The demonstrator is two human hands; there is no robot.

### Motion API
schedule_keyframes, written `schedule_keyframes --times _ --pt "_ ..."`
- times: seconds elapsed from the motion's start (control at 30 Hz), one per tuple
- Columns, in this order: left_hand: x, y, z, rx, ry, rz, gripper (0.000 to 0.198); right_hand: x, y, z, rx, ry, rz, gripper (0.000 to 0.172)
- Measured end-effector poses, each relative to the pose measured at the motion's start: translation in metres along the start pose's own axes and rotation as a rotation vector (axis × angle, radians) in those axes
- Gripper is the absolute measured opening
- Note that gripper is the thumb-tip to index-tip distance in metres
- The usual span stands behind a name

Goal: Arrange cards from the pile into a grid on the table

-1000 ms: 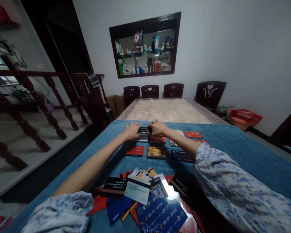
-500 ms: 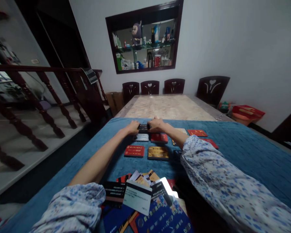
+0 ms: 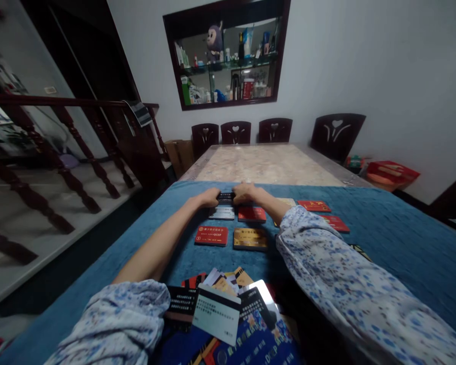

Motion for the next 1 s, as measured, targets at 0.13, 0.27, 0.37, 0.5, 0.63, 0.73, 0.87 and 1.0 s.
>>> schedule_keyframes --times 0.13,0.27,0.37,0.5,0.63,0.73,0.87,1.0 --pt "0.000 0.001 0.002 0.011 0.002 -0.011 0.035 0.001 -0.005 -0.001 0.007 -0.002 -0.012 0.045" --pt "0.000 0.000 0.002 0.012 0.007 0.012 0.037 0.002 -0.008 -0.001 0.008 0.002 -0.017 0.046" --pt "0.000 -0.002 0.001 0.029 0.021 0.036 0.035 0.002 -0.007 0.000 0.010 0.002 -0.020 0.045" --pt "0.000 -0.005 0.000 0.025 0.040 0.047 0.036 0.002 -0.002 0.003 0.006 -0.013 -0.016 0.047" --pt "0.000 -0.004 0.000 0.006 0.064 0.039 0.039 0.003 0.000 0.005 0.004 -0.023 -0.014 0.049" --pt "-0.001 -0.003 0.000 -0.001 0.083 0.045 0.041 0.004 0.002 0.006 0.011 -0.022 -0.021 0.051" --pt "-0.003 0.001 0.003 -0.003 0.097 0.061 0.049 0.006 0.005 0.008 0.028 -0.016 -0.019 0.049" --pt "-0.003 0.009 0.008 -0.016 0.090 0.093 0.058 0.005 0.009 0.010 0.030 -0.004 -0.012 0.053"
Point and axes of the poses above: each hand's wrist, its own y-axis away from the middle knuckle, its own z-axis out of the back of the hand, x = y × z, the point moved 3 cm from there along -y, towards the middle knuckle, and after that the axes turned 5 degrees about z, right-handed, at the moved point
